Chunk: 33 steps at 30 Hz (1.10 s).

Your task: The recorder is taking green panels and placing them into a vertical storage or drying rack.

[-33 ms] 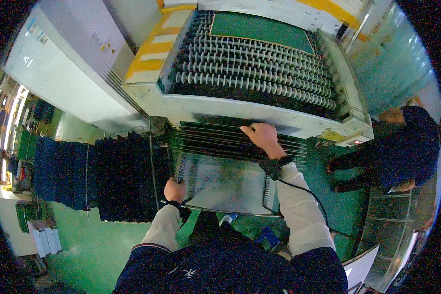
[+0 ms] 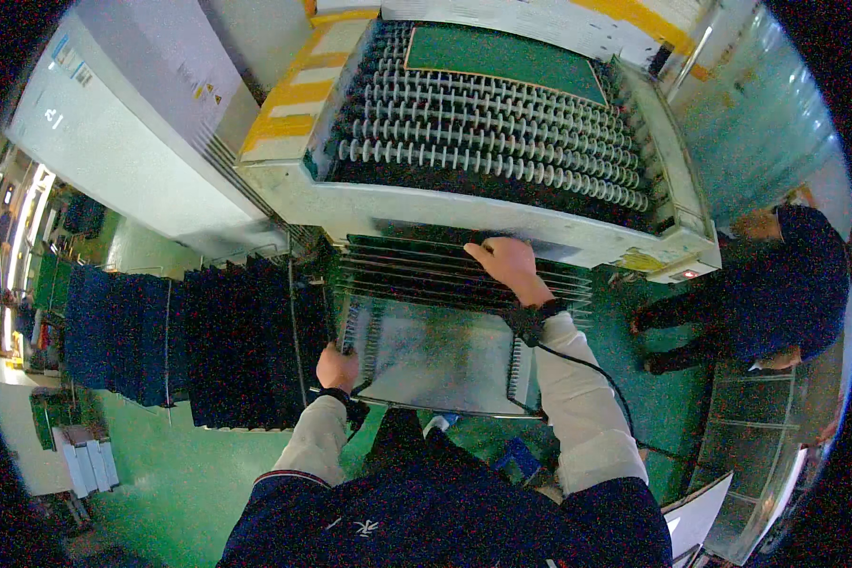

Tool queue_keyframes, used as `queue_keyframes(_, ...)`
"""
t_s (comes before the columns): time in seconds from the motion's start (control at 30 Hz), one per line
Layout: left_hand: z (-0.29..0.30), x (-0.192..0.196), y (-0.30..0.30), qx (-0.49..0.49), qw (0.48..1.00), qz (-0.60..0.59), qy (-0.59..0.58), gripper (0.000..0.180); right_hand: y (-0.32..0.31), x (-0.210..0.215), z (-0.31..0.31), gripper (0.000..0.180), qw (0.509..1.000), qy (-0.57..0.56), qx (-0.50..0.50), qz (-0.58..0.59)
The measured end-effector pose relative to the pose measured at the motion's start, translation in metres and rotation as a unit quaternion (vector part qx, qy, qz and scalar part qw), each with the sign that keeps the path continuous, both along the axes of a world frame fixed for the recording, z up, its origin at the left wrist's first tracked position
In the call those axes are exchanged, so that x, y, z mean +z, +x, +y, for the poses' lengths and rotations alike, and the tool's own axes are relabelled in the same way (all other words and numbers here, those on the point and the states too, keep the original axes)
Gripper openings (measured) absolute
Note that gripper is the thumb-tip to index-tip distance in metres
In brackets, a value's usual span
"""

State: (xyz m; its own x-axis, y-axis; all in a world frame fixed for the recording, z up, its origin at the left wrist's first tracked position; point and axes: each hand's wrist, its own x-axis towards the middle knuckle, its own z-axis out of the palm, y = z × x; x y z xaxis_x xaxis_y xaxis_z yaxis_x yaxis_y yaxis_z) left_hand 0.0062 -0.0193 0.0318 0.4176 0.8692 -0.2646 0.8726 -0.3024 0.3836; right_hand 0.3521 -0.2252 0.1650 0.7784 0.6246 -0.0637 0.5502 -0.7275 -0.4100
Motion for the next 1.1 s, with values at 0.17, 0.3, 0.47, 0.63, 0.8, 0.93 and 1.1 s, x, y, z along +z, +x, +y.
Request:
queue_keyframes(0.17,0.000,0.001,0.000,-0.001,1.000,0.002,-0.001,0.033,0.006,0.000,0.002,0.048,0.997,-0.050,0.045,-0.033)
queue_keyframes(0.3,0.000,-0.006,-0.002,-0.005,1.000,-0.026,0.009,0.034,0.011,-0.009,0.001,0.044,0.998,-0.033,0.025,-0.040)
queue_keyframes(0.47,0.002,-0.011,-0.005,-0.013,0.999,-0.015,0.032,0.035,0.000,-0.009,0.002,0.041,0.999,-0.041,0.011,-0.025)
queue_keyframes(0.63,0.002,-0.008,-0.002,-0.011,1.000,0.007,0.011,0.035,-0.005,-0.005,-0.002,0.040,0.999,-0.017,0.022,-0.046)
queue_keyframes(0.8,0.001,-0.009,0.001,-0.017,1.000,0.003,0.011,0.037,0.000,0.029,-0.009,0.035,0.986,0.018,0.073,-0.152)
queue_keyframes(0.93,0.004,-0.007,-0.009,-0.004,1.000,-0.005,0.006,0.037,-0.006,0.114,-0.010,0.034,0.963,0.089,0.114,-0.225)
queue_keyframes(1.1,0.000,-0.007,0.001,-0.011,1.000,-0.018,0.008,0.036,0.014,0.187,-0.067,0.025,0.965,0.156,0.036,-0.209)
